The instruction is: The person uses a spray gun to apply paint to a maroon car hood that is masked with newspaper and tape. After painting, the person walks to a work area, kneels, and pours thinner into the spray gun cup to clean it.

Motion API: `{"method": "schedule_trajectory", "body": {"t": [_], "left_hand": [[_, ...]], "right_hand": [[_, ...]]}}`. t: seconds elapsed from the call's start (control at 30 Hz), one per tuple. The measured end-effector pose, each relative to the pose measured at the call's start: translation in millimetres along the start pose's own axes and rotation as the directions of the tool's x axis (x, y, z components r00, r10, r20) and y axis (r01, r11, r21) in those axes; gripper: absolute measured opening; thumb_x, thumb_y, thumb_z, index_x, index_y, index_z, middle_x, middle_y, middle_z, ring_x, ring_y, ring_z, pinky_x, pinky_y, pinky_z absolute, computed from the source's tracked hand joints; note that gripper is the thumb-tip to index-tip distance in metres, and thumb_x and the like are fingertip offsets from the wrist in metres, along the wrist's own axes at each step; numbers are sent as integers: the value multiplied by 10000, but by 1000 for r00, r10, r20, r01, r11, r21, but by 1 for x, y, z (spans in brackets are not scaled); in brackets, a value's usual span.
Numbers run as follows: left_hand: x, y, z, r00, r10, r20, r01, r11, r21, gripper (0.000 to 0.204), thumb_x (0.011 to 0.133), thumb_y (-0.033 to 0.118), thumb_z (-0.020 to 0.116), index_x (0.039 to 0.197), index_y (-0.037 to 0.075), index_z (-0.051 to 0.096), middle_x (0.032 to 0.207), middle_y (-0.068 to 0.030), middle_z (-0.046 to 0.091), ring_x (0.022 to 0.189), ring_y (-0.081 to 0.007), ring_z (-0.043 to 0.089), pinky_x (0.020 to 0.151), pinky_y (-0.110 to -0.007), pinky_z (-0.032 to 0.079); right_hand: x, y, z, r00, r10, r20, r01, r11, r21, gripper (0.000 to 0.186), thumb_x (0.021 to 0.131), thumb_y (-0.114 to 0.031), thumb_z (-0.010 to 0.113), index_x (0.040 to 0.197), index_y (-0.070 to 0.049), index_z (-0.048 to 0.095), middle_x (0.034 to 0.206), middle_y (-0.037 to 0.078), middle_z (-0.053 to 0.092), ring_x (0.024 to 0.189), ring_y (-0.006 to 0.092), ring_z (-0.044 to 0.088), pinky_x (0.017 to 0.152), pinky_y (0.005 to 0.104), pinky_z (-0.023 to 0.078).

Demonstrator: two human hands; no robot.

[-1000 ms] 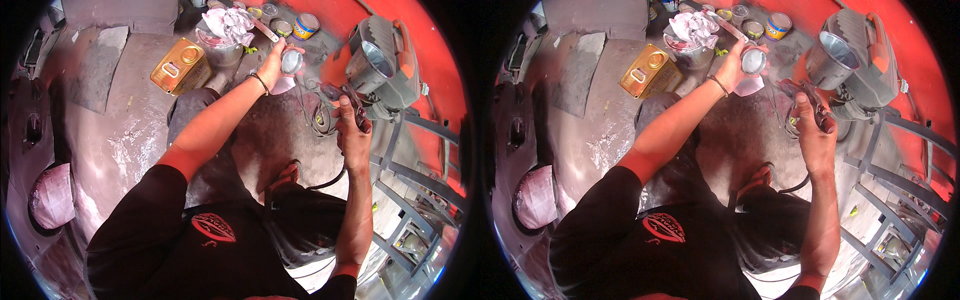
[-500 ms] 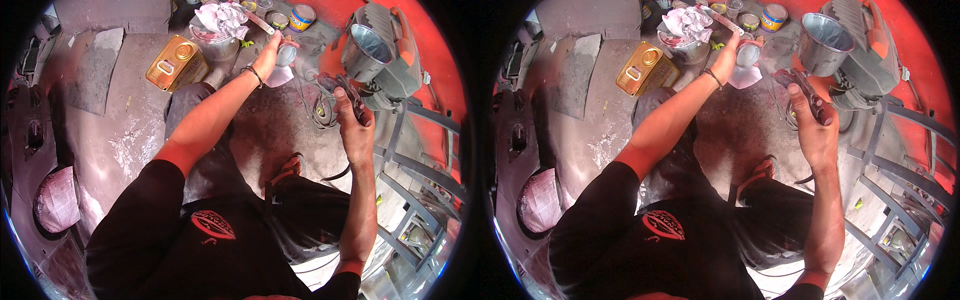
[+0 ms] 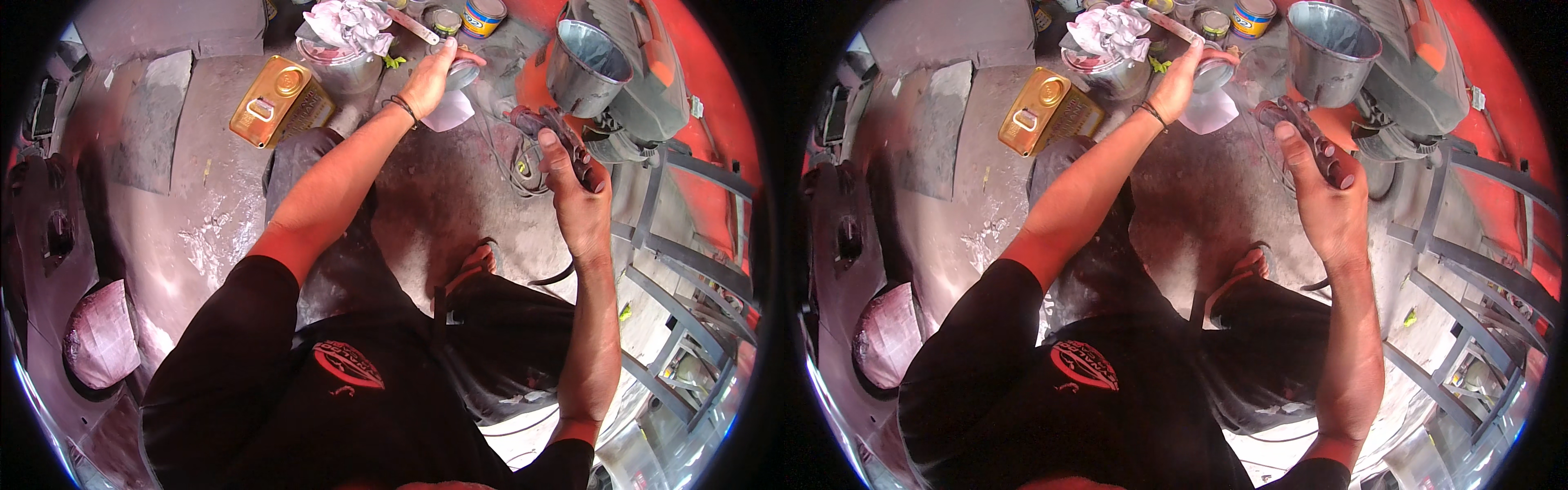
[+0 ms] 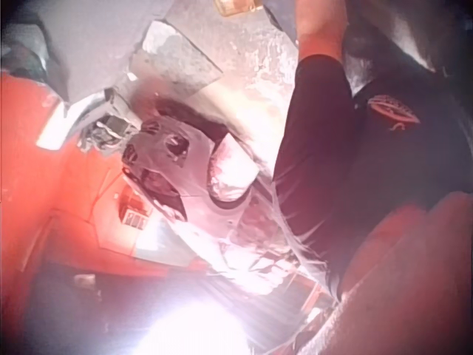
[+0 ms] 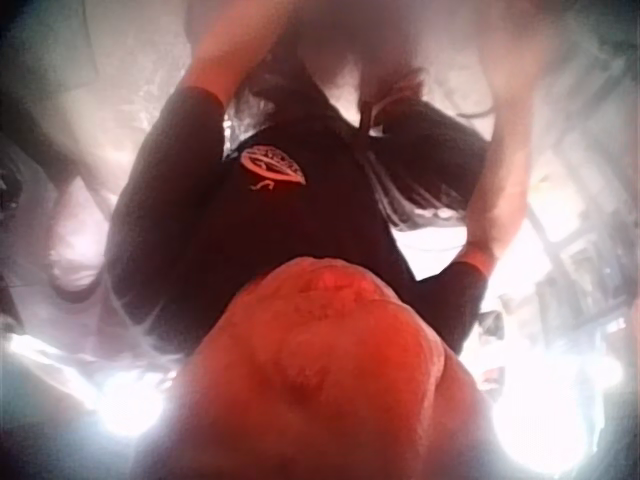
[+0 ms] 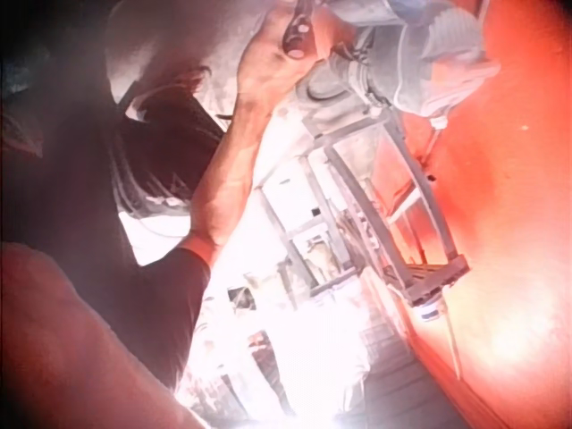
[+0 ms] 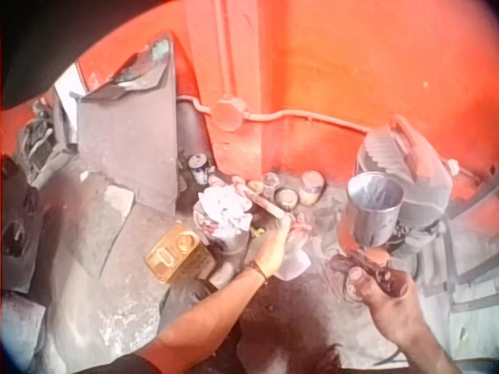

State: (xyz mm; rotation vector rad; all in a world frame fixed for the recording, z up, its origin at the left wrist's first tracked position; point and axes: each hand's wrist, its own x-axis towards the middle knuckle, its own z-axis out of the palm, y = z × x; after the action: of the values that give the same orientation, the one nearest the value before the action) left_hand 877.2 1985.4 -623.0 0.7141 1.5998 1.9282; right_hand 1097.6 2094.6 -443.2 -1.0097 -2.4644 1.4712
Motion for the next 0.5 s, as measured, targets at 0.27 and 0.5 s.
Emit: {"method": "schedule_trajectory", "body": {"t": [0.27, 0.5], "left_hand": [[3, 1, 1, 999, -7, 53, 10, 999, -49, 758, 1127, 548, 203, 1142, 50, 774, 1077, -85, 732, 1030, -184, 651, 1003, -323, 483], [4, 3, 1, 994, -35, 107, 45, 994, -97, 769, 1127, 546, 200, 1129, 40, 779, 1109, -89, 738, 1046, -191, 654, 1022, -328, 477]], "right_hand": [[-4, -5, -2, 1000, 20, 22, -19, 1000, -16, 529, 970, -498, 736, 1241, -43, 739, 778, -67, 550, 698, 49, 449, 637, 231, 378], [-8, -1, 0, 1000, -9, -17, 8, 999, -38, 499, 976, -512, 723, 1125, -39, 775, 741, -89, 517, 704, 52, 431, 637, 242, 380]]}}
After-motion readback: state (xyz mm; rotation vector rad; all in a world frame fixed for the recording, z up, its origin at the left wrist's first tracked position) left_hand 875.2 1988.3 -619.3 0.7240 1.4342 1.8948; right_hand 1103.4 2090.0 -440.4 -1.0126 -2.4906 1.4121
